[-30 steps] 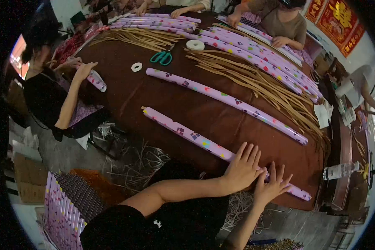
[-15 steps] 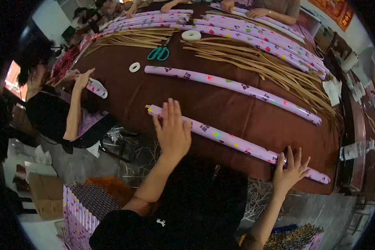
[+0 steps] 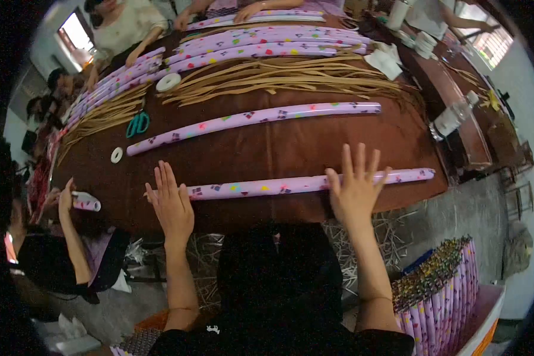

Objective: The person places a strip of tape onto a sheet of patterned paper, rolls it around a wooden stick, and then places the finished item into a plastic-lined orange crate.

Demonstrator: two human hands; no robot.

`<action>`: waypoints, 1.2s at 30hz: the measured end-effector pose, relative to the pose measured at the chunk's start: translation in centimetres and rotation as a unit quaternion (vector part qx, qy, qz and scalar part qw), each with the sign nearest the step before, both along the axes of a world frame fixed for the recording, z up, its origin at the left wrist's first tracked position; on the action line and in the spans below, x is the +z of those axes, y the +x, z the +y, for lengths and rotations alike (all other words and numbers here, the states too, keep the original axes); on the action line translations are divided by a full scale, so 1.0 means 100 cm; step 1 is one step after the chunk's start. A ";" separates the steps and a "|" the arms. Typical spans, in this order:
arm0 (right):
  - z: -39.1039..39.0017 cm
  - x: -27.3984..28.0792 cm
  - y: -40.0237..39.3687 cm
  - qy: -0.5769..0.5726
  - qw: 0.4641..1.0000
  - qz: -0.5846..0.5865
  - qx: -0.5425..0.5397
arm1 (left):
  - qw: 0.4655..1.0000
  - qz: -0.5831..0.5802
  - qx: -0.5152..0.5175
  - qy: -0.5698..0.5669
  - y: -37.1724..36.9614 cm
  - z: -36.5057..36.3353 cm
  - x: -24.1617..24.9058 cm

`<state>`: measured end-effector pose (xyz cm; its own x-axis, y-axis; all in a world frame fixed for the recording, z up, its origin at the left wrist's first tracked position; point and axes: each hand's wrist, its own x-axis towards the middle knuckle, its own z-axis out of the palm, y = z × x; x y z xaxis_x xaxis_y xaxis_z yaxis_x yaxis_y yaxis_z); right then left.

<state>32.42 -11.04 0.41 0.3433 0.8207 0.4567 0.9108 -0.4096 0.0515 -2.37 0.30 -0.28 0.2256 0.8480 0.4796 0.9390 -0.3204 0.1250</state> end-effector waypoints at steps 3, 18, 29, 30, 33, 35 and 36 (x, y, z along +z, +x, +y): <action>0.022 0.037 -0.057 0.043 0.974 0.126 0.183 | 0.999 0.014 -0.037 -0.030 0.007 0.002 -0.003; -0.031 -0.005 0.058 -0.008 0.966 0.108 0.233 | 0.996 0.020 -0.051 -0.066 0.004 0.005 -0.006; -0.094 0.010 0.235 -0.083 0.979 0.064 0.176 | 0.930 0.160 -0.076 -0.322 0.014 -0.004 0.062; -0.096 0.010 0.239 -0.063 0.985 0.034 0.154 | 0.930 0.164 -0.079 -0.319 0.014 -0.002 0.060; -0.107 -0.002 0.253 -0.007 0.998 0.031 0.056 | 0.937 0.173 -0.092 -0.290 0.005 0.002 0.047; -0.110 -0.011 0.255 0.073 0.994 0.085 0.020 | 0.944 0.164 -0.081 -0.275 0.005 0.003 0.042; -0.106 -0.014 0.250 0.145 0.981 0.125 0.018 | 0.944 0.164 -0.085 -0.275 0.006 0.003 0.040</action>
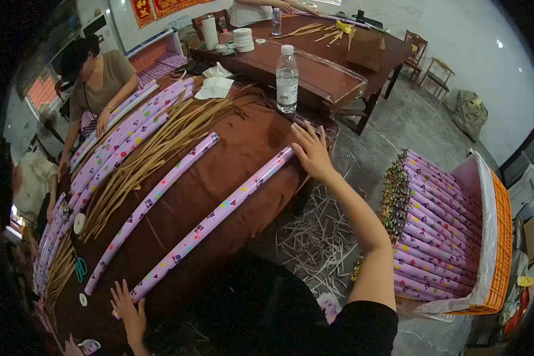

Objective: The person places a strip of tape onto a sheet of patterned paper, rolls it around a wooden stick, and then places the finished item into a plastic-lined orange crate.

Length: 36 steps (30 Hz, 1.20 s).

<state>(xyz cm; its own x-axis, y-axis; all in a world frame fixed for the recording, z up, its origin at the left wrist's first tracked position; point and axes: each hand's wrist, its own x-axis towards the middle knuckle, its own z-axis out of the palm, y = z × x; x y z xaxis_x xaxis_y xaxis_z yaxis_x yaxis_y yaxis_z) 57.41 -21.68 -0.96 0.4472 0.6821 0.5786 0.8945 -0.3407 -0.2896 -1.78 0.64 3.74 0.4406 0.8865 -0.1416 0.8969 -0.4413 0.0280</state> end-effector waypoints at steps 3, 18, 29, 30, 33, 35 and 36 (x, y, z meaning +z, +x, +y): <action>0.008 -0.007 -0.016 0.130 0.980 0.144 0.045 | 1.000 0.011 0.016 0.022 -0.001 -0.003 -0.003; 0.037 -0.006 -0.086 0.014 0.971 0.238 0.016 | 0.998 0.037 0.046 0.014 0.008 -0.007 0.001; 0.016 0.015 -0.087 -0.023 0.985 0.165 -0.050 | 0.998 0.044 0.049 -0.003 0.013 -0.006 0.009; 0.017 0.021 -0.093 -0.045 0.997 0.009 -0.063 | 0.998 0.045 0.044 -0.015 0.012 -0.006 0.011; 0.018 0.022 -0.090 -0.092 0.982 -0.096 0.133 | 0.999 -0.033 -0.017 0.040 -0.009 0.003 -0.005; 0.012 0.021 -0.069 -0.134 0.961 -0.128 0.206 | 0.995 -0.058 -0.070 0.051 -0.022 0.014 0.001; 0.005 0.030 -0.067 -0.118 0.940 -0.204 0.247 | 0.986 -0.085 -0.132 0.058 -0.023 0.019 0.008</action>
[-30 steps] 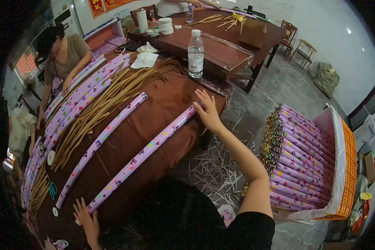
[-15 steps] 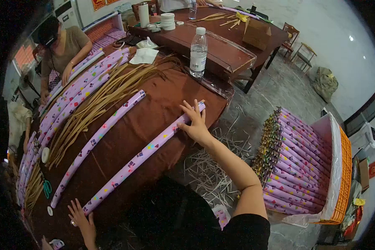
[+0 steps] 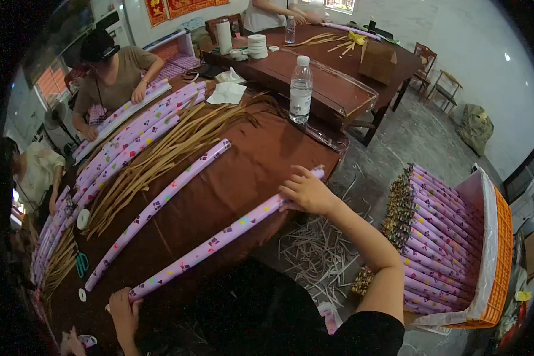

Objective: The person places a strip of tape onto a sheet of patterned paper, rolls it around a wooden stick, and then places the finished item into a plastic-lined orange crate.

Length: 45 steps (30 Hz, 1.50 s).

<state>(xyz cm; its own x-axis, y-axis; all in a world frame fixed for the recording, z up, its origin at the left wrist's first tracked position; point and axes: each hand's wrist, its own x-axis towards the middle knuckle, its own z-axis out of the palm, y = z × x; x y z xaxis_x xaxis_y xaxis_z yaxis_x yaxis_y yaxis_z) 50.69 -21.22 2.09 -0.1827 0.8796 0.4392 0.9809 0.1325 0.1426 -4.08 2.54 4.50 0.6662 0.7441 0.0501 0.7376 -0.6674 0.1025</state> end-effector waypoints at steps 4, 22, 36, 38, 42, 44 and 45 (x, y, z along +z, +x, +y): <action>-0.066 -0.013 -0.016 -0.015 1.000 0.016 -0.013 | 0.998 0.021 -0.051 0.030 0.011 -0.001 0.045; -0.145 -0.204 -0.194 0.044 0.681 0.677 -0.273 | 0.598 -0.499 -0.193 -0.597 0.266 -0.050 0.050; -0.162 -0.250 -0.188 -0.071 0.653 0.701 -0.278 | 0.622 -0.501 -0.173 -0.577 0.320 -0.080 0.024; -0.160 -0.251 -0.188 -0.073 0.720 0.648 -0.238 | 0.581 -0.571 -0.122 -0.567 0.322 -0.086 0.026; -0.139 -0.197 -0.201 -0.078 0.747 0.596 -0.285 | 0.589 -0.586 -0.104 -0.547 0.329 -0.082 0.017; -0.138 -0.201 -0.203 -0.007 0.749 0.614 -0.250 | 0.637 -0.575 -0.116 -0.500 0.329 -0.082 0.021; -0.139 -0.201 -0.203 -0.009 0.748 0.614 -0.252 | 0.636 -0.575 -0.115 -0.502 0.332 -0.080 0.015</action>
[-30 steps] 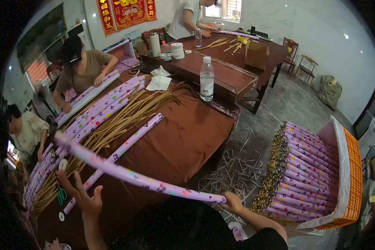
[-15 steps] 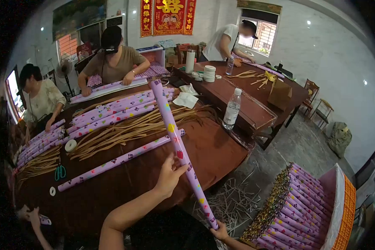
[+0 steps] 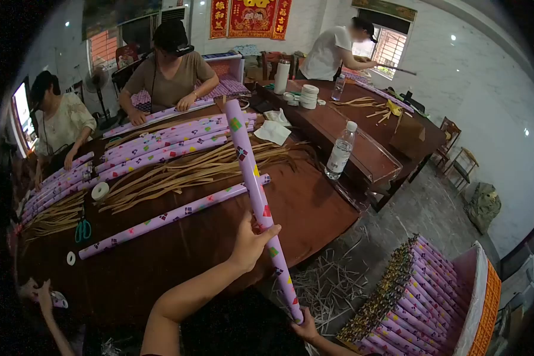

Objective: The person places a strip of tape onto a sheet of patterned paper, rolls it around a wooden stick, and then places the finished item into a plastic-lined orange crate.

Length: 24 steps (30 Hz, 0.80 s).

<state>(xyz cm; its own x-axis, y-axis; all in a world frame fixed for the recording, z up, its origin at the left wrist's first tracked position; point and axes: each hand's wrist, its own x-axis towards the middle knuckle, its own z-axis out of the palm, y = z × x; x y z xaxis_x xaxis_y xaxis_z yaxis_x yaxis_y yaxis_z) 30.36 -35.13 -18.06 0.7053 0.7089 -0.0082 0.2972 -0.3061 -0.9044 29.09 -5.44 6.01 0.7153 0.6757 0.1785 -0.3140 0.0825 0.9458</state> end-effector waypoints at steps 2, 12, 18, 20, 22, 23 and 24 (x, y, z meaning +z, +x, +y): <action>-0.003 -0.002 -0.001 -0.036 0.999 0.028 -0.015 | 0.998 -0.004 -0.060 -0.028 0.007 0.006 -0.011; -0.008 -0.009 0.003 -0.007 1.000 -0.013 -0.016 | 0.973 -0.055 -0.204 -0.090 0.002 0.008 -0.006; -0.003 -0.002 0.006 -0.030 0.999 -0.027 -0.003 | 0.986 -0.003 -0.160 -0.044 0.004 0.012 -0.019; -0.002 0.001 0.004 -0.039 0.999 -0.028 -0.010 | 0.988 -0.007 -0.149 -0.050 0.002 0.010 -0.016; 0.001 0.012 0.001 -0.018 0.999 -0.021 -0.016 | 0.988 -0.011 -0.142 -0.056 0.002 0.008 -0.015; 0.001 0.010 -0.001 -0.020 0.999 -0.019 -0.020 | 0.989 -0.012 -0.141 -0.051 0.003 0.010 -0.017; 0.001 0.007 -0.001 -0.013 0.999 -0.035 -0.031 | 0.989 -0.013 -0.139 -0.047 0.003 0.011 -0.018</action>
